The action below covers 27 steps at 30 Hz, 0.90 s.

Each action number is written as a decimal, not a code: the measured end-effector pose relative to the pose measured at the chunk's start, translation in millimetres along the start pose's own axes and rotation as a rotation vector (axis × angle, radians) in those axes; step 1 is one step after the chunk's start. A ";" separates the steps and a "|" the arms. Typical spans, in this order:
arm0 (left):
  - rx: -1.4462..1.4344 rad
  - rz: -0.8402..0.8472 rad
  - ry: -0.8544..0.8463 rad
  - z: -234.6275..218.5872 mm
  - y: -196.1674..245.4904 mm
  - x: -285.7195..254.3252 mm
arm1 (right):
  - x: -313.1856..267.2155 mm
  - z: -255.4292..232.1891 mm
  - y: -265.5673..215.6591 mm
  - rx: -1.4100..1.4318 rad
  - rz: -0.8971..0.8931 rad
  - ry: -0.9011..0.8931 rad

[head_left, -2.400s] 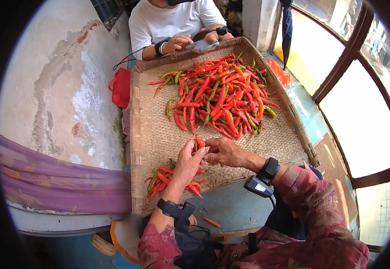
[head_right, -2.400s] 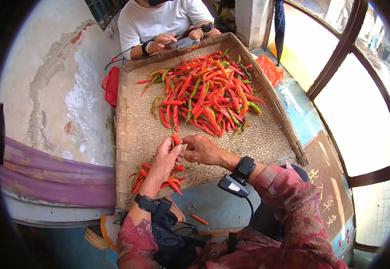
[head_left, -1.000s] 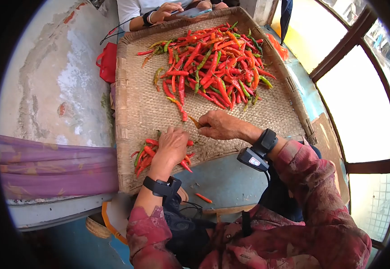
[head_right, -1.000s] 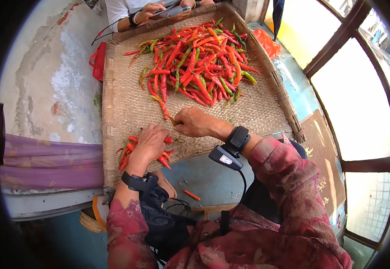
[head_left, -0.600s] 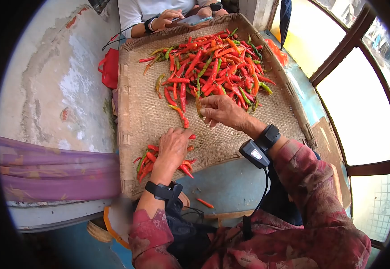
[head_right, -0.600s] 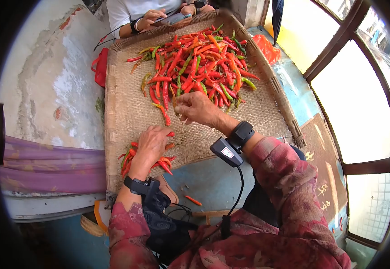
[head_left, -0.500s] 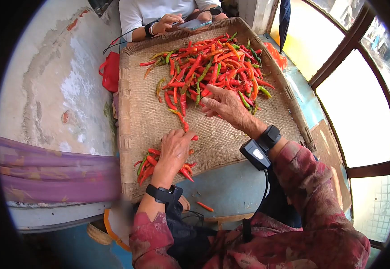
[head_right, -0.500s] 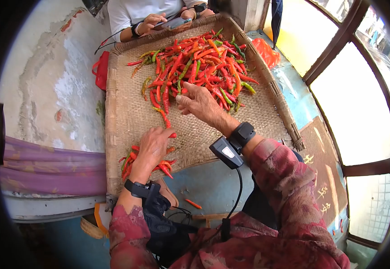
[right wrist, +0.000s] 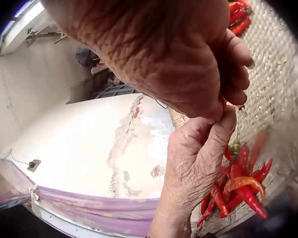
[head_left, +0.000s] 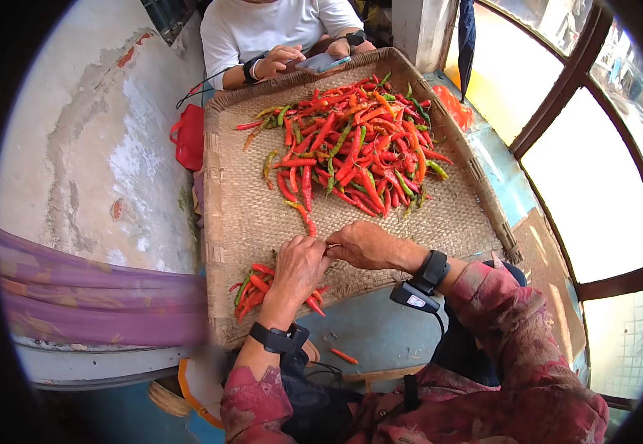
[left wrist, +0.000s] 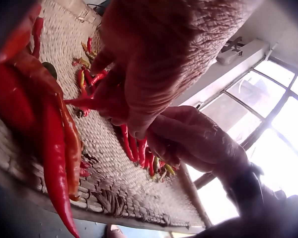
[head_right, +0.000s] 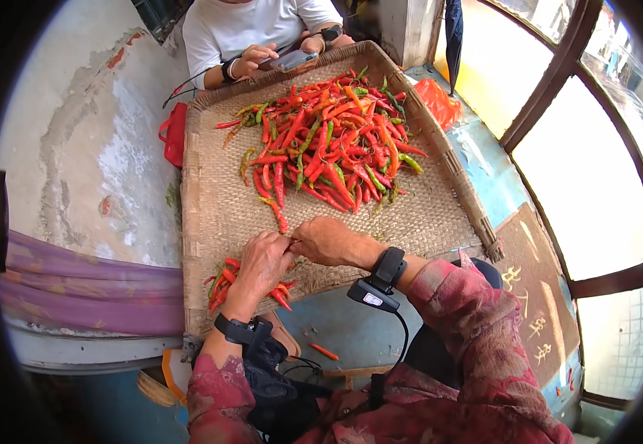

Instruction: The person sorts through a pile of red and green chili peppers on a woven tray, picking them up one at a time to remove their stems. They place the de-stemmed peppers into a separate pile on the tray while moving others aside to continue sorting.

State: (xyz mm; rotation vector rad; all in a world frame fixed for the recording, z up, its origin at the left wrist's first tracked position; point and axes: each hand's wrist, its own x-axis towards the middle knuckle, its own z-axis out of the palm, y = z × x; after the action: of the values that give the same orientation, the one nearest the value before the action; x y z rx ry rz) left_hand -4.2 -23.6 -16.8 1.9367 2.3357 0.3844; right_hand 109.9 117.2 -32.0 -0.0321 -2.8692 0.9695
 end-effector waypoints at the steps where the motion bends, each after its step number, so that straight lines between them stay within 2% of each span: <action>1: 0.000 0.000 0.000 -1.3 -1.3 -1.3 | -1.1 1.9 1.1 -0.019 0.017 0.011; 3: -0.014 -0.062 -0.027 -6.0 -7.0 -5.5 | -2.3 2.0 0.5 -0.039 0.035 0.022; 4: -0.014 -0.062 -0.026 -10.2 -9.9 -7.9 | -3.0 -0.5 -2.1 -0.096 0.103 0.006; 6: 0.155 -0.205 -0.119 -20.4 -17.0 -13.7 | -3.9 -2.4 -2.9 -0.154 0.170 -0.010; 7: 0.153 -0.265 -0.163 -18.8 -24.5 -17.5 | -4.8 -2.6 -1.7 -0.148 0.197 -0.024; 12: 0.264 -0.286 -0.231 -3.1 -46.2 -22.6 | -6.3 2.2 10.1 -0.164 0.221 -0.129; 14: 0.277 -0.303 -0.272 4.5 -51.7 -21.7 | -4.2 6.1 20.8 -0.138 0.123 -0.095; 18: 0.304 -0.270 -0.243 15.6 -59.1 -19.7 | 4.9 -32.1 13.0 0.005 0.173 -0.038; 20: 0.295 -0.265 -0.220 17.8 -60.6 -20.2 | 10.6 -47.1 10.6 0.484 0.327 0.370; 21: 0.277 -0.246 -0.200 17.4 -60.4 -20.2 | 12.2 -49.0 11.6 0.484 0.327 0.371; 23: 0.262 -0.222 -0.180 16.1 -59.8 -18.9 | 14.1 -51.6 12.9 0.306 0.241 0.648; 24: 0.245 -0.209 -0.165 14.7 -59.1 -18.2 | 13.3 -51.3 12.1 0.305 0.242 0.651; 27: 0.216 -0.185 -0.096 13.5 -58.0 -13.7 | 9.0 -40.0 6.1 0.307 0.202 0.274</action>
State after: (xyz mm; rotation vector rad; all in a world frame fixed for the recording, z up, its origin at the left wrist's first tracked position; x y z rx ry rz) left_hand -53.9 -44.8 -45.3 1.7533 2.5554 0.0242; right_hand 105.4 146.8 -3.2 -0.4008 -2.4770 1.3172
